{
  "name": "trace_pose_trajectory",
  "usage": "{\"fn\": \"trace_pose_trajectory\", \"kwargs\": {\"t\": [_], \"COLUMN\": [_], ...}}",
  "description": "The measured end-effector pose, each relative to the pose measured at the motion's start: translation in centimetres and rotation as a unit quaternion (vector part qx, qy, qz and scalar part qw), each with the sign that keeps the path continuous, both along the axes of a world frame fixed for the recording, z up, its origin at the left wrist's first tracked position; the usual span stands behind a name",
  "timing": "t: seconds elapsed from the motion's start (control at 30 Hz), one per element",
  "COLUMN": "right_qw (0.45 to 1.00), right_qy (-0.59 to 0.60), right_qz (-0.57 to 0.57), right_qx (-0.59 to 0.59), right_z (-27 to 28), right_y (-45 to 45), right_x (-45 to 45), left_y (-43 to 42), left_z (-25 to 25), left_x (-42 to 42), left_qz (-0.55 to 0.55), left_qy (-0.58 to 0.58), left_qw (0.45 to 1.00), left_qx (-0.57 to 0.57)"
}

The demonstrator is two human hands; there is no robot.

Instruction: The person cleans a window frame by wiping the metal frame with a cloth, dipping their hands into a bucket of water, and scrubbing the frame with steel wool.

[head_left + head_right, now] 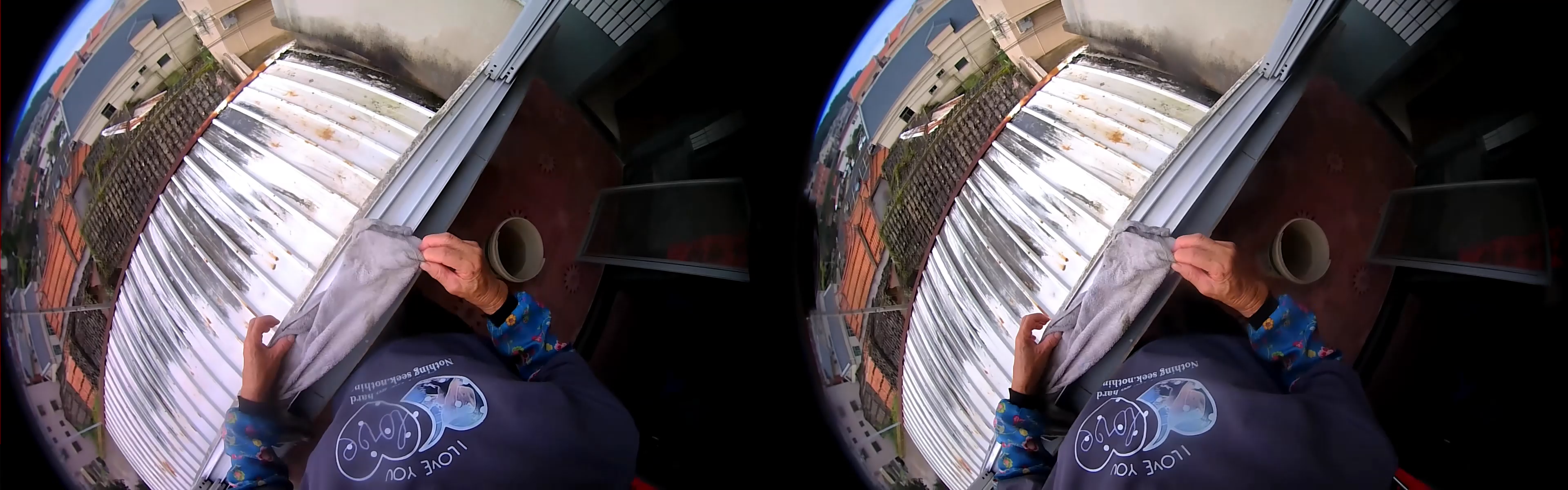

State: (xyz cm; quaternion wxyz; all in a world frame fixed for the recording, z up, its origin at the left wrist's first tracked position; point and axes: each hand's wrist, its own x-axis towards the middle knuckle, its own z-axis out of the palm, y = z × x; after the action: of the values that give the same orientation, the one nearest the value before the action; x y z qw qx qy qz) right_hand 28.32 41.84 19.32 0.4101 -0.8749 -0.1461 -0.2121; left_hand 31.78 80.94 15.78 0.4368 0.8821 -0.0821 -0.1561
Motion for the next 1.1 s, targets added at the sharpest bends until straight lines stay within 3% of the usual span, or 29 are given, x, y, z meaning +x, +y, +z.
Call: {"fn": "trace_pose_trajectory", "kwargs": {"t": [0.03,0.3,0.63,1.1], "right_qw": [1.0,1.0,0.999,0.99], "right_qy": [-0.004,0.025,0.046,0.075], "right_qz": [0.003,0.008,0.016,-0.103], "right_qx": [0.001,-0.001,0.004,0.054], "right_z": [-0.1,-0.3,-0.2,0.8], "right_y": [-0.2,-2.4,-4.4,-8.8], "right_x": [0.0,0.2,1.1,0.7], "left_y": [-0.4,-3.2,-7.9,-23.1], "left_z": [0.0,0.2,-1.1,-2.3], "left_x": [0.4,1.6,3.4,12.2], "left_qz": [0.009,-0.015,0.02,-0.087], "left_qy": [0.036,-0.074,-0.089,-0.16], "left_qw": [0.999,0.996,0.995,0.983], "left_qx": [-0.01,0.038,0.045,0.012]}}
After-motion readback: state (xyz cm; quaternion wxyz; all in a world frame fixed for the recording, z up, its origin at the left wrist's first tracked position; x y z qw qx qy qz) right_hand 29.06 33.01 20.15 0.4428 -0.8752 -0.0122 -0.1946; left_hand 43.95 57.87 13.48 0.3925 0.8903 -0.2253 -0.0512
